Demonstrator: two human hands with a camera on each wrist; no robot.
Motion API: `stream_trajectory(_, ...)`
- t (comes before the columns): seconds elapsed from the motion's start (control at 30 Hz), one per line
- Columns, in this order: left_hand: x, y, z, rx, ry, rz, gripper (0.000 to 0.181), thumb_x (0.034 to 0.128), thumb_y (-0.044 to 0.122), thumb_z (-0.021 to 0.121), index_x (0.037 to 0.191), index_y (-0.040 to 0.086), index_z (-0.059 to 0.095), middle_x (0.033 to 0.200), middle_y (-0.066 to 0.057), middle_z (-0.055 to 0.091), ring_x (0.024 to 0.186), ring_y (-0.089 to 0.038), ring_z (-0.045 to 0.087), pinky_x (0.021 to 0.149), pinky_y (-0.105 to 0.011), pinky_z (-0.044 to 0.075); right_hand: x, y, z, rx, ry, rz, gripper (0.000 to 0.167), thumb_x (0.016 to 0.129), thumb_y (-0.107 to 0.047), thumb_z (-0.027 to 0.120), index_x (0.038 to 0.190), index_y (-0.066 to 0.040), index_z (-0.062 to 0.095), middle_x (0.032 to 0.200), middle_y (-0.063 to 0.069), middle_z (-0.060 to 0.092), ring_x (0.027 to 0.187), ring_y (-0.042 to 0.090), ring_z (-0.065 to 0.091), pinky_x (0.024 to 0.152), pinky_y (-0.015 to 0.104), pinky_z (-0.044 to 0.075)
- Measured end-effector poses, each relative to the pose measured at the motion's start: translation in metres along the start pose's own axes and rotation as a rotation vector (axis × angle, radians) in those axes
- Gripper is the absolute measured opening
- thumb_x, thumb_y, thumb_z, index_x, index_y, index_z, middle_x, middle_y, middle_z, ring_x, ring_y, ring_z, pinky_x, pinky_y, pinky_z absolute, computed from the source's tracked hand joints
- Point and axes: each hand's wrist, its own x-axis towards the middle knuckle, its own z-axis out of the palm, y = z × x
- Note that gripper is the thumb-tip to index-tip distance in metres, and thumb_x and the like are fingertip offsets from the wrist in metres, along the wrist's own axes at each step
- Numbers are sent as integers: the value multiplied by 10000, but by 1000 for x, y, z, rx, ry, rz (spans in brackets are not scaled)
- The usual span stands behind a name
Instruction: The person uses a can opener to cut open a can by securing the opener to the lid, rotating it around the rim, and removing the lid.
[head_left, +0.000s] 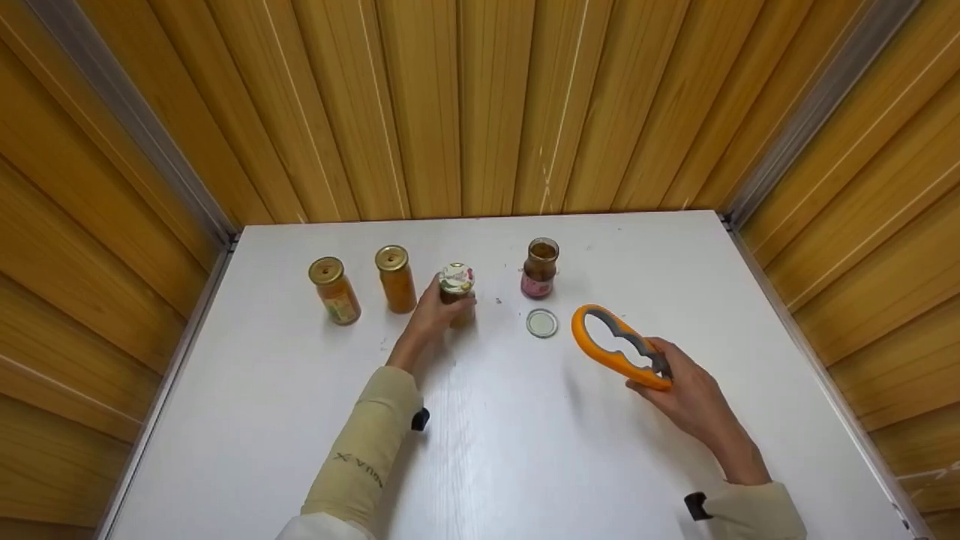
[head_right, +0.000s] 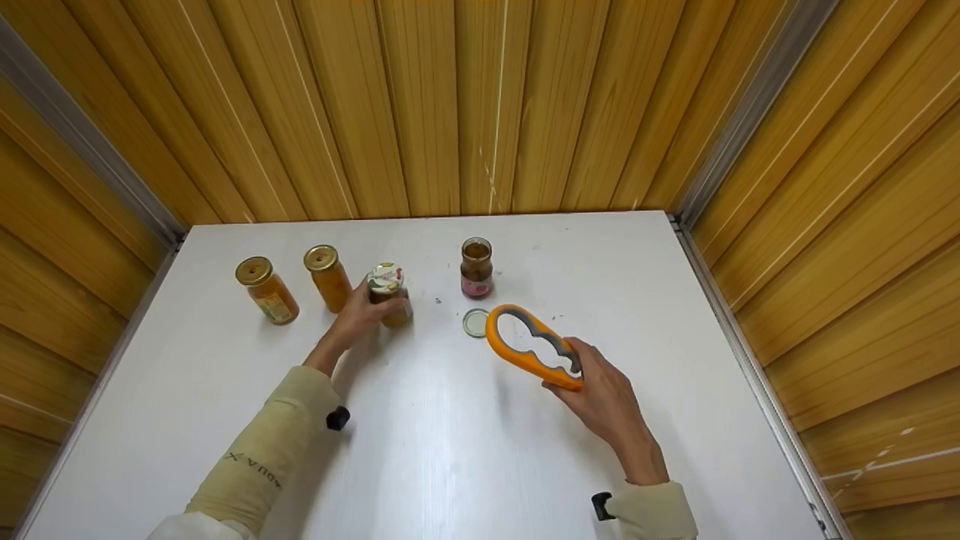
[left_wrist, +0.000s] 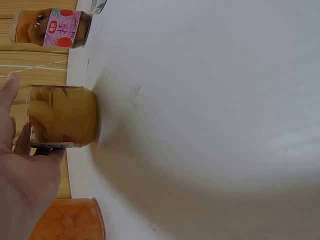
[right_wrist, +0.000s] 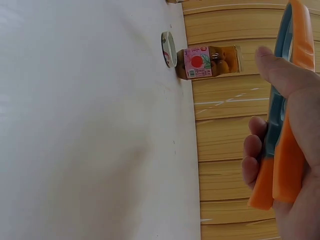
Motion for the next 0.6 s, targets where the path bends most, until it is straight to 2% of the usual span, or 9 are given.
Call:
stream_trajectory(0.13,-13,0,-3,13,-23,-8,846,948,247,776,1624,129,281,1631,-103,375,1521,-269,300,1244,-470,215,2,-4,1,10,-9,-12,725,765,-139,933,1380,-66,554,981,-25,621,820,138,566,725,323,555)
stream_trajectory(0.3,-26,-3,-4,1,-62,61,832,934,204,786,1601,59,309,1581,-155,432,1492,-301,346,1237,-472,234,5,-10,0,18,-20,-6,729,777,-146,926,1390,-62,541,998,-1,638,825,141,576,731,316,560)
stream_trajectory(0.4,-40,-7,-5,-16,-109,89,810,938,169,772,1591,32,314,1566,-173,443,1484,-310,357,1233,-473,244,5,-15,-1,15,-28,-7,731,777,-151,927,1387,-55,537,1004,9,643,832,141,584,736,321,572)
stream_trajectory(0.6,-67,-12,-7,-30,-176,81,827,930,171,776,1597,36,307,1592,-164,409,1509,-310,307,1239,-491,215,7,-28,-4,20,-23,-38,740,768,-151,933,1386,-51,539,1053,15,654,856,133,606,750,340,592)
